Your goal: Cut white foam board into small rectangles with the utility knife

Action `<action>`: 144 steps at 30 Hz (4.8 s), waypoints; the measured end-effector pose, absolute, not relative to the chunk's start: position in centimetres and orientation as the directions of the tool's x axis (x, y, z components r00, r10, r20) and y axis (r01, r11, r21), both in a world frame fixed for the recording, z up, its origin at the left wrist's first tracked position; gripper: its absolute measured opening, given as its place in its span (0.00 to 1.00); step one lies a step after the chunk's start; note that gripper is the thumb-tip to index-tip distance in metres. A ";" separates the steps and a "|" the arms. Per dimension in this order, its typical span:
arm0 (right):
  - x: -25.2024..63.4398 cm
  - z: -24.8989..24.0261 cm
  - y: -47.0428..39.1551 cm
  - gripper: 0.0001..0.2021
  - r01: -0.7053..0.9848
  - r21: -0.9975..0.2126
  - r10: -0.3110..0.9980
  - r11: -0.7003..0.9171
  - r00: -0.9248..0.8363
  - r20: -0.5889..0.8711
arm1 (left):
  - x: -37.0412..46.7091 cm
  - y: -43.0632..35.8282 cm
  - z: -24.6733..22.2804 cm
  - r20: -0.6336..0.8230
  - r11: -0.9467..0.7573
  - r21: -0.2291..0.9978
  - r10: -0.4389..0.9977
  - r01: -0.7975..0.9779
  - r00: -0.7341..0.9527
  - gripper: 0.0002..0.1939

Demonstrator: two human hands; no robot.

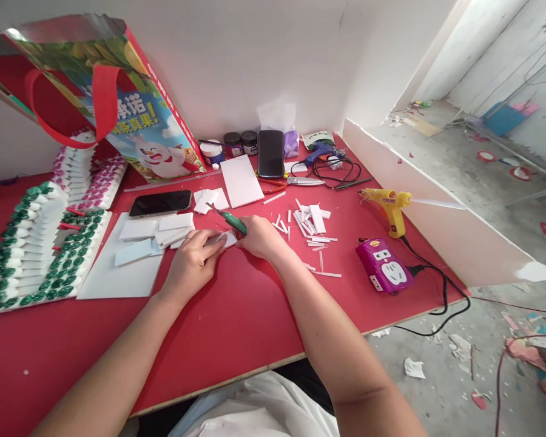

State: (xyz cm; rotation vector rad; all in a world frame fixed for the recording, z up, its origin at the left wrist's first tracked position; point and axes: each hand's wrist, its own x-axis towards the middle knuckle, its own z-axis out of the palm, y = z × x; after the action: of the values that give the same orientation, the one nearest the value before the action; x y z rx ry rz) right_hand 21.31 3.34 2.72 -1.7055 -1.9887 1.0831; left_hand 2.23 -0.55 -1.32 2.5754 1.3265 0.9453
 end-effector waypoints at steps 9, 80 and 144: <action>21.4 2.4 3.5 0.08 0.729 -0.684 0.942 0.027 -0.248 -0.227 | 2.0 -0.4 -1.4 0.479 -0.629 0.319 0.752 0.709 0.452 0.17; 20.1 2.5 3.4 0.14 0.742 -0.665 0.951 0.084 -0.258 -0.168 | -2.7 0.4 0.6 0.329 -0.491 0.637 0.870 0.594 0.367 0.19; 20.4 3.4 3.8 0.10 0.766 -0.632 0.908 0.113 -0.337 -0.247 | -2.8 -0.9 -0.6 0.368 -0.572 0.548 0.820 0.610 0.437 0.14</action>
State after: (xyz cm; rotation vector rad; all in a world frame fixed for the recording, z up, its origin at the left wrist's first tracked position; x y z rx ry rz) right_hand 20.37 3.79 3.40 -1.6734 -2.1826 1.0344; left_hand -2.75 -0.90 -0.65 2.3606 1.2235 0.8801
